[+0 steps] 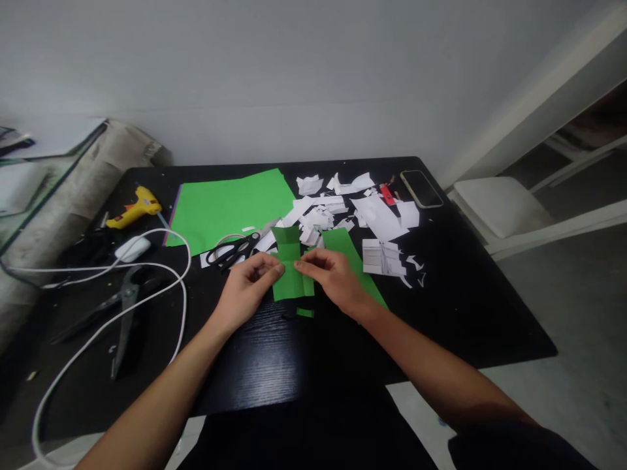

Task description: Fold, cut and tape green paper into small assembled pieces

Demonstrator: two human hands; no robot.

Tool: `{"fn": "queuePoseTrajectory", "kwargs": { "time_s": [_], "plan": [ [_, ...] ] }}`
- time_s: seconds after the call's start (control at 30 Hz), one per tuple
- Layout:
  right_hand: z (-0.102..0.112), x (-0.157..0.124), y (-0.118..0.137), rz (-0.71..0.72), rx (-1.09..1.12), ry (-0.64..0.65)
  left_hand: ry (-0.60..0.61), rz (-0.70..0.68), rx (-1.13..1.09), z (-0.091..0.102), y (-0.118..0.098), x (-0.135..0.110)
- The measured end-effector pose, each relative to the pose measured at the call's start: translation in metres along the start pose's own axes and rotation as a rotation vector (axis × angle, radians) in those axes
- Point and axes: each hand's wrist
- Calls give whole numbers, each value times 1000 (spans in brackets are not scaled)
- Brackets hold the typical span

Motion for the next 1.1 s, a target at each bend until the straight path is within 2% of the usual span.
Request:
{"fn": "queuePoseTrajectory", "kwargs": {
  "time_s": [0.27,0.5,0.7,0.93,1.1],
  "plan": [
    [0,-2,0,5,-20,119,58,-35,-31,-2,-3,1],
    [2,0,1,2,-47,-3,55,-34,-2,1,-2,3],
    [0,-1,2,-36,56,6,-12,-29,-15,-1,-1,1],
    [-4,-2,-3,-51,60,2,10,29,-83,-5,1,-2],
    [-1,0,-2,-42,91,6,-31,63,-98,-2,3,-1]
  ]
}}
Point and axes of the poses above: each hand's wrist, its own x-axis towards the middle knuckle, its own z-axis out of the back of the hand, y = z × x, and after that the axes turned 9 degrees about -y, right-handed
